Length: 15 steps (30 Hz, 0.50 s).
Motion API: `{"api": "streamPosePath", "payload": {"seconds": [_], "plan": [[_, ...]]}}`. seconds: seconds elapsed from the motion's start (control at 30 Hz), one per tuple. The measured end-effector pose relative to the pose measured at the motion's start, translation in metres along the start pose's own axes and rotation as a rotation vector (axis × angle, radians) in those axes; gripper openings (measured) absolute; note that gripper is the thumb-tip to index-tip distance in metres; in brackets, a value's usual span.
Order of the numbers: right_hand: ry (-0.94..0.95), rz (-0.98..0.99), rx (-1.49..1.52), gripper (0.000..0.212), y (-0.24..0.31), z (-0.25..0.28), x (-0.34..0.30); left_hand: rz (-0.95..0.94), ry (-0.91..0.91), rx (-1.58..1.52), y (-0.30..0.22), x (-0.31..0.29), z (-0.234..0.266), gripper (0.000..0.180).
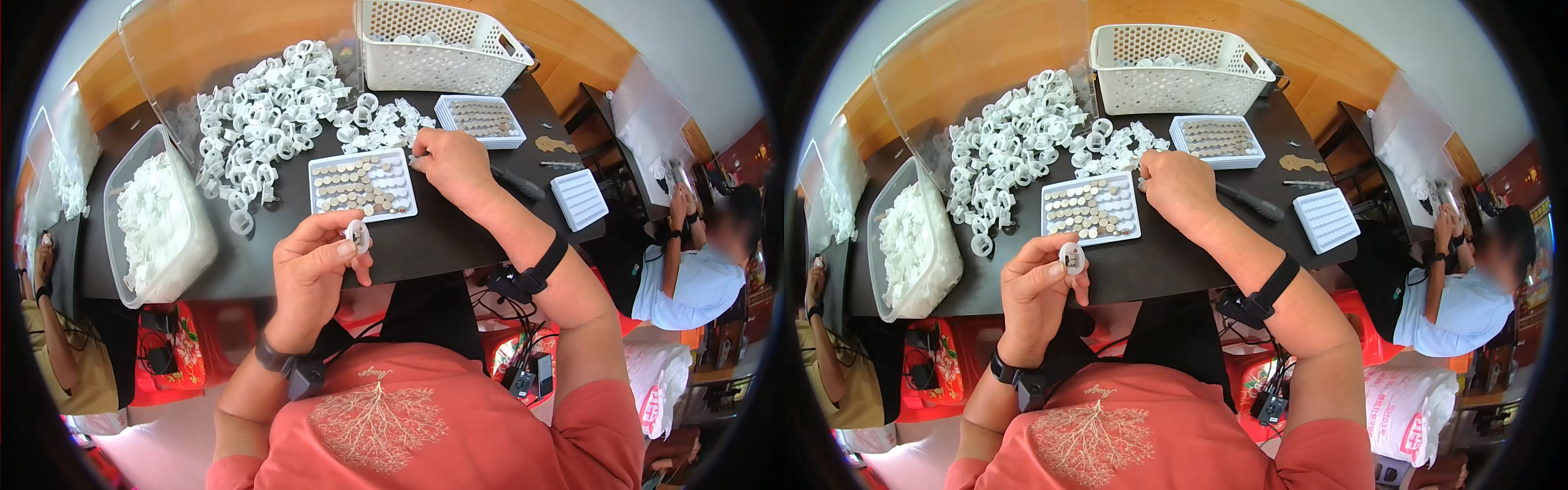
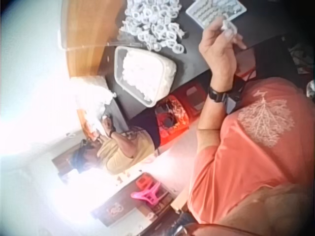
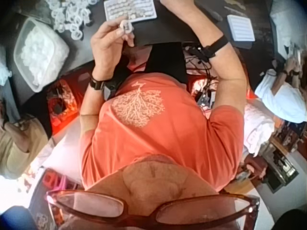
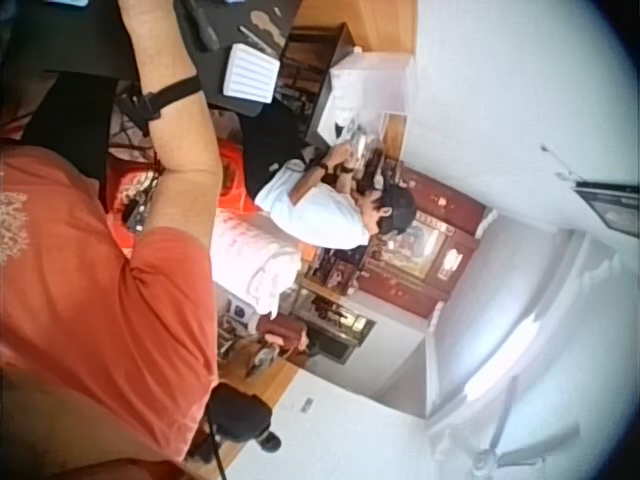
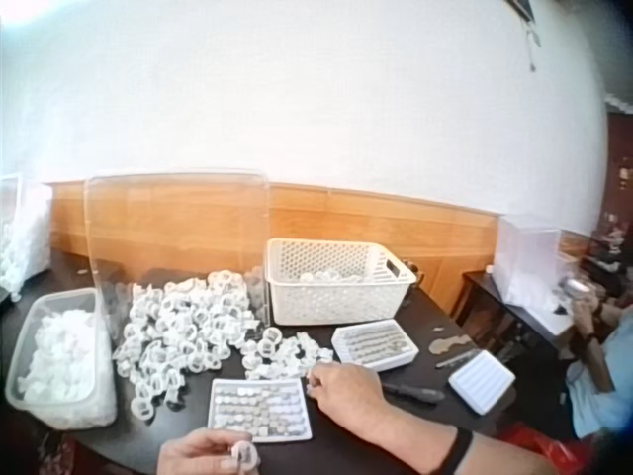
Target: Assembling small plastic housings with internal components and metal pins manually.
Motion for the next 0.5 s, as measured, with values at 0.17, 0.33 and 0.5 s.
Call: {"api": "streamPosePath", "payload": {"seconds": [0.17,0.33,0.5], "plan": [[-0.046,0.110,0.078,0.013,-0.001,0.005,-0.008,0.000,0.001,0.005,0.001,0.000,-0.001,0.031],[-0.012,0.134,0.219,0.011,-0.011,0.006,-0.021,-0.016,-0.006,0.074,0.000,0.000,0.001,0.035],[-0.056,0.193,0.205,0.008,-0.007,0.004,-0.039,-0.011,-0.003,0.077,0.001,0.000,0.000,0.035]]}}
Point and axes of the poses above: each hand's wrist, its own x-axis towards the middle knuckle, its own z-axis out of the back of the hand, y = z × x, the point moved 7 cm from there along x, towards the middle knuckle, and after that the axes turned 2 degrees about -x, right-handed, at the moved point
